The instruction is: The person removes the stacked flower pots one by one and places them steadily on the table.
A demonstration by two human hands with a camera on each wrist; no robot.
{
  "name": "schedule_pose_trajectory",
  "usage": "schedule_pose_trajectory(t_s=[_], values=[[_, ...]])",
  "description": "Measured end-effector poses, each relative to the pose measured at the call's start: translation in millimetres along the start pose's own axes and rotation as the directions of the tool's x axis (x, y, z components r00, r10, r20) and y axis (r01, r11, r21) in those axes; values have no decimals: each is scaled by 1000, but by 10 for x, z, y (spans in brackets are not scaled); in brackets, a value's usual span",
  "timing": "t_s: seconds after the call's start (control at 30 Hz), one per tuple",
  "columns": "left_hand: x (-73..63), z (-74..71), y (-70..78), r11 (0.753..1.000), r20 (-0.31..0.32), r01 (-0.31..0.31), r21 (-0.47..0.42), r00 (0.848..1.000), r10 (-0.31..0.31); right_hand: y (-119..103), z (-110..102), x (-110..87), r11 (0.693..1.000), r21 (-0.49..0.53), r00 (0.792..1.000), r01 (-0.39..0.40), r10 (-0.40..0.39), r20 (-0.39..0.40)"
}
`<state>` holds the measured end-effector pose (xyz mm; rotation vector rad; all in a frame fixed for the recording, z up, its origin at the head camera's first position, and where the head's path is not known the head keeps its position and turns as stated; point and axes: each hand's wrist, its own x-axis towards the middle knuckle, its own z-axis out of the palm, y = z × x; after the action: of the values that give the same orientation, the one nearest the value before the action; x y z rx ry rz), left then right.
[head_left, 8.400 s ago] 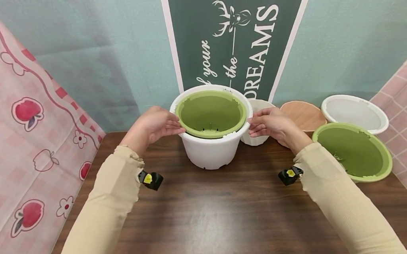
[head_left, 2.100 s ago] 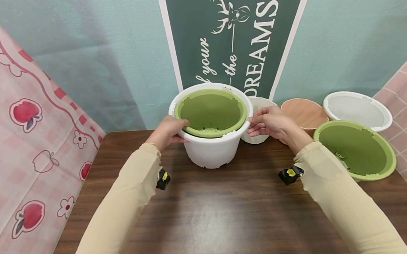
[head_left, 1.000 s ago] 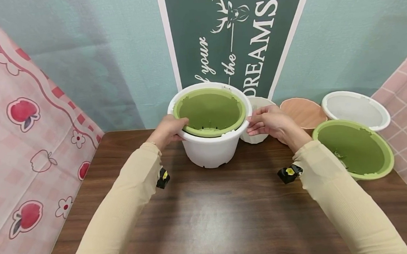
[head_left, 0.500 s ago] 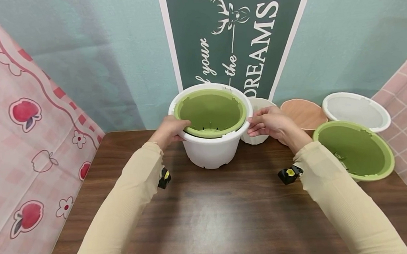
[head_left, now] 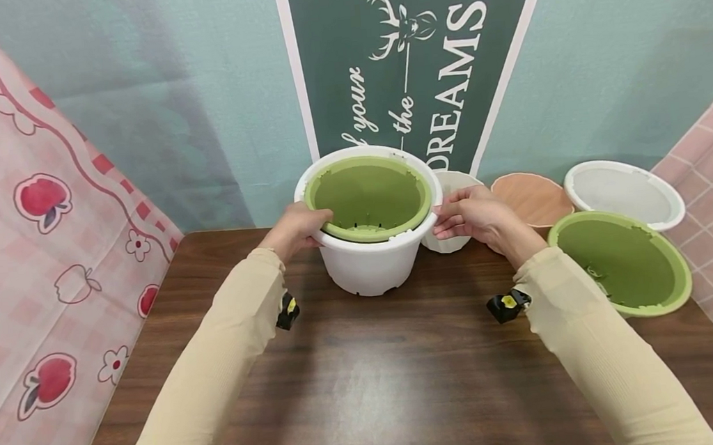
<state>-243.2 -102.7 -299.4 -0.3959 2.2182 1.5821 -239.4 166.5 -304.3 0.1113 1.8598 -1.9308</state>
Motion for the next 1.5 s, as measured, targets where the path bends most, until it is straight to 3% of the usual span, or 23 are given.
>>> schedule_pose_trajectory(t_s=[0.83,1.5], values=[[31,-33,-13,1000,54,-4,-6,999,4,-11,8,-7,1000,12,1000,-4,4,4],[5,-3,-5,999,-2,9,34,1000,-9,-1,-1,7,1000,13,1000,-1,1,-2]])
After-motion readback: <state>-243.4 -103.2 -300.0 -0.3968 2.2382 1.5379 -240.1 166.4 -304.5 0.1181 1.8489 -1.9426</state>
